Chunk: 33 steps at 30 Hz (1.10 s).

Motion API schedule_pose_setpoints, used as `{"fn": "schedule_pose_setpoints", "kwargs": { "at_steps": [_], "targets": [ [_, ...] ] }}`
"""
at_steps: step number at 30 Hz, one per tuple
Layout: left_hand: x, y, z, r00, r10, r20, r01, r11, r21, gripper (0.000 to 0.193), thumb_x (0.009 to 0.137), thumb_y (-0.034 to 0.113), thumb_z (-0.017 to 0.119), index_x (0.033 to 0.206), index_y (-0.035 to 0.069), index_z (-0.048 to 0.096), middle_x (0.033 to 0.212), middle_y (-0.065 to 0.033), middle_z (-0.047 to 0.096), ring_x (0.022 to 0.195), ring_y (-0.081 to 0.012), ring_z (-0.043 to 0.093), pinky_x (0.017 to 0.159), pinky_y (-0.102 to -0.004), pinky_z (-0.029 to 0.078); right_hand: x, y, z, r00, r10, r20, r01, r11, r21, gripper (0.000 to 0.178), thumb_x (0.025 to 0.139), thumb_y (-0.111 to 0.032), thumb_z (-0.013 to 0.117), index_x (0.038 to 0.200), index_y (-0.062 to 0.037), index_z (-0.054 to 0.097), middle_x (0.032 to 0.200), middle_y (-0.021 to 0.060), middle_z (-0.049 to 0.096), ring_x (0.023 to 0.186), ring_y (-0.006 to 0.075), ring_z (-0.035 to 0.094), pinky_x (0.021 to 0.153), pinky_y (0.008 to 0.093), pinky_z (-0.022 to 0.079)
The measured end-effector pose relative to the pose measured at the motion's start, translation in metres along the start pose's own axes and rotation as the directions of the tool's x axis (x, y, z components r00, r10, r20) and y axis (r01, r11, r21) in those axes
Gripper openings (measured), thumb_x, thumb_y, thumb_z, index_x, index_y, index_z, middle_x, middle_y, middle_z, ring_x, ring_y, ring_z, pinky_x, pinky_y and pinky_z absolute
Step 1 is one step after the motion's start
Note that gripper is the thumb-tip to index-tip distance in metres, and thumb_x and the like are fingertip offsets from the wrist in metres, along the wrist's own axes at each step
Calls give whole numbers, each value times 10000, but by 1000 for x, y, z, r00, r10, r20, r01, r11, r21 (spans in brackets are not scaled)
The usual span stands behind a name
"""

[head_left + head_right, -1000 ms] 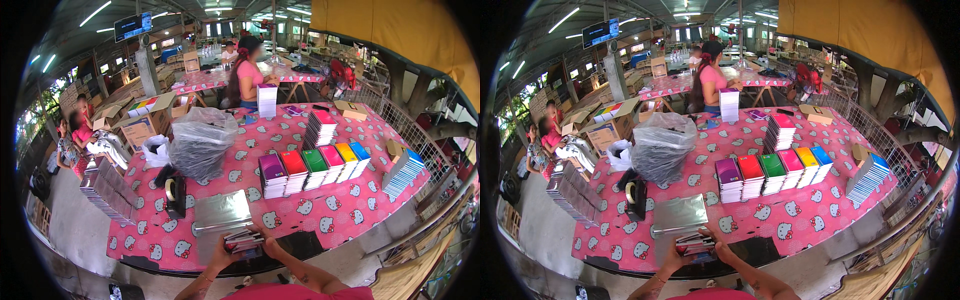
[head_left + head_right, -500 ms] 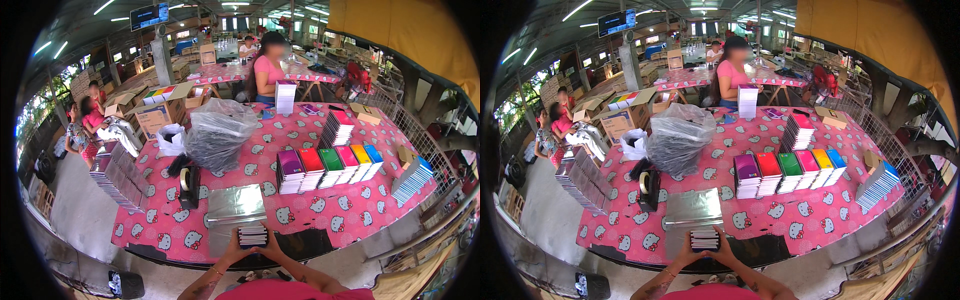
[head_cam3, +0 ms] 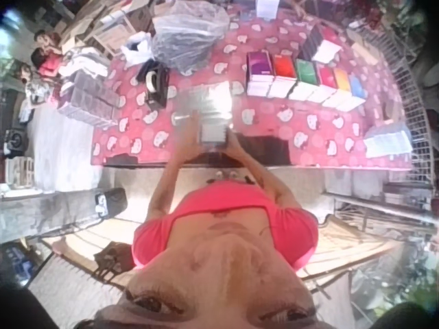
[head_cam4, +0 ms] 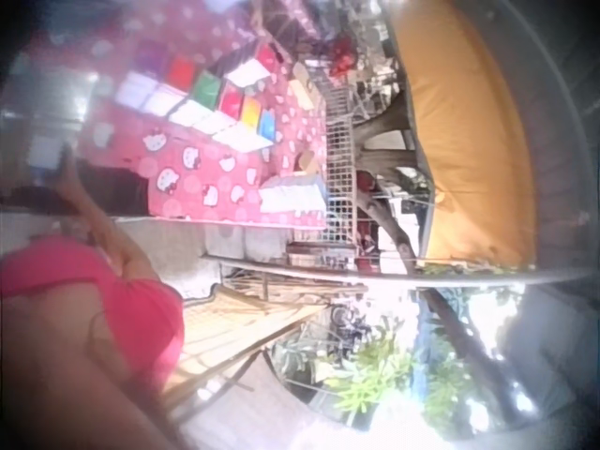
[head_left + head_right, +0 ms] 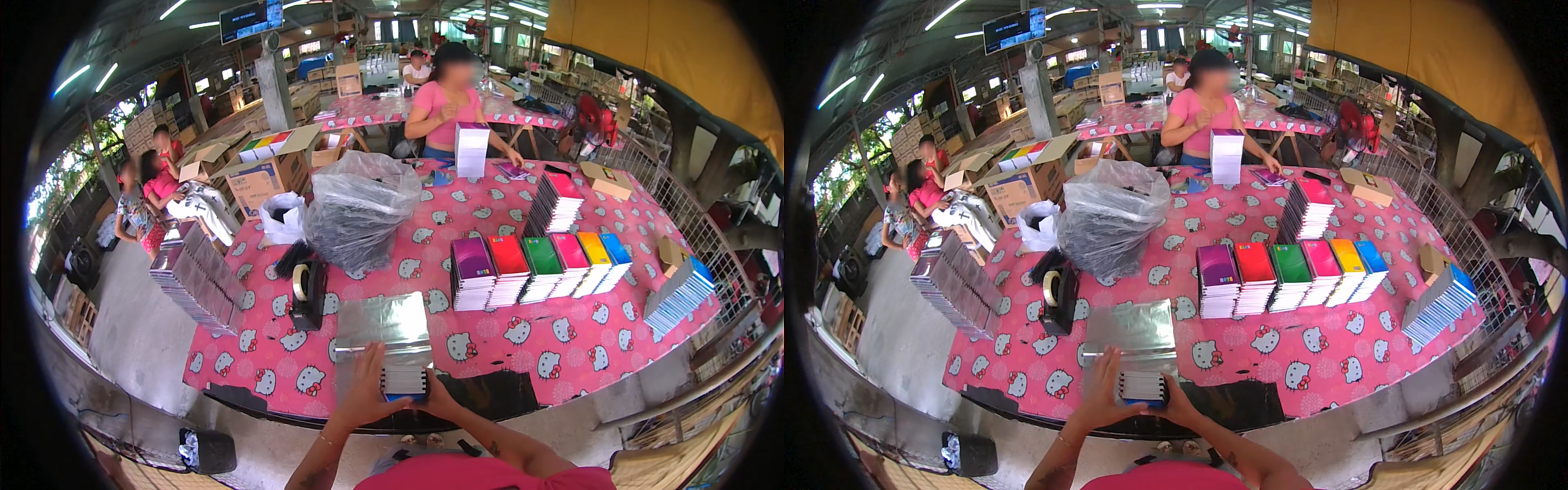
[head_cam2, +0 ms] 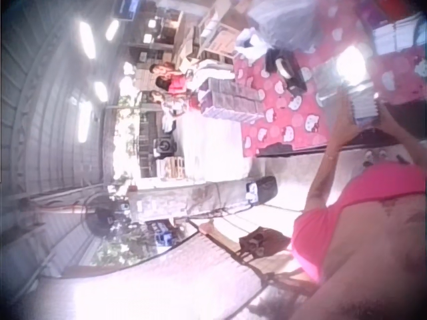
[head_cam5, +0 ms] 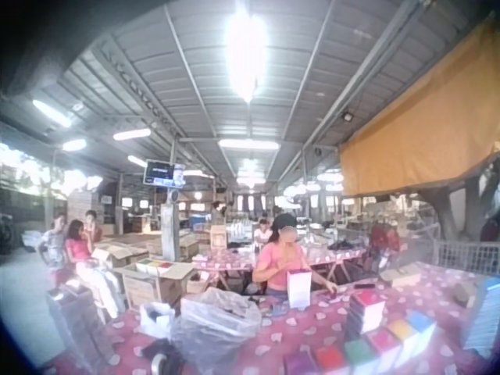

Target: The person repeatedly picks up small spiral-bound notebooks from a stack, places them into clear plastic sleeves, and seals the sleeves using a tape dispenser. The packaged notebooks are then set aside on the table.

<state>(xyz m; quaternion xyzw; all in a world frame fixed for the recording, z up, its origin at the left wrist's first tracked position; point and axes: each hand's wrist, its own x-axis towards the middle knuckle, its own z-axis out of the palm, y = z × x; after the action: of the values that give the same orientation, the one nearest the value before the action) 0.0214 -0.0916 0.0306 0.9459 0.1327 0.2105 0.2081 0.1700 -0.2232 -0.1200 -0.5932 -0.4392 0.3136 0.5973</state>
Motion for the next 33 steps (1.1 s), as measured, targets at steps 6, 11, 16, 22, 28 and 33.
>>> {"fn": "schedule_pose_setpoints", "kwargs": {
  "at_steps": [6,11,16,22,28,33],
  "targets": [
    [8,16,42,968,92,235,-170,925,340,980,717,560,745,1399,-46,386,1424,-261,427,1373,-366,381,1125,-514,290,3,18,-8,999,-40,0,40,989,-142,893,653,-245,910,1332,-5,383,1215,192,579,1120,287,592,926,403,488],
    [18,-13,29,924,-148,352,87,979,183,848,720,507,797,1263,-63,483,1202,-232,596,1118,-366,589,980,-477,448,18,-4,-17,991,79,106,-58,981,-188,900,666,-238,893,1392,-47,396,1317,194,520,1210,320,524,1001,428,436],
    [19,-102,54,670,-742,12,624,555,-551,807,717,577,791,1085,-112,587,960,-224,690,891,-328,691,820,-452,521,73,7,-67,978,-63,197,152,866,-477,971,687,-322,853,1490,-108,350,1502,147,369,1406,309,330,1138,483,270],
    [41,-170,116,587,-793,160,743,450,-495,808,691,687,729,834,-107,693,854,-245,702,858,-341,702,770,-453,530,97,22,-81,975,66,211,150,500,-853,1012,666,-645,730,1473,-142,386,1549,90,345,1429,319,302,1116,586,227],
    [45,-152,84,654,-755,48,756,649,-89,970,675,844,600,860,-104,682,895,-290,687,892,-411,684,795,-482,520,111,43,-72,999,50,12,-40,895,-445,766,820,-301,735,1458,-60,386,1302,155,563,1203,315,550,1018,482,431],
    [44,-166,100,659,-750,-48,729,654,-202,955,748,812,566,1009,-102,667,980,-298,677,976,-413,663,855,-460,506,106,88,-53,953,288,92,-298,946,125,472,857,-130,638,1306,-34,532,1241,144,593,1155,267,579,1005,370,427]
  ]
}}
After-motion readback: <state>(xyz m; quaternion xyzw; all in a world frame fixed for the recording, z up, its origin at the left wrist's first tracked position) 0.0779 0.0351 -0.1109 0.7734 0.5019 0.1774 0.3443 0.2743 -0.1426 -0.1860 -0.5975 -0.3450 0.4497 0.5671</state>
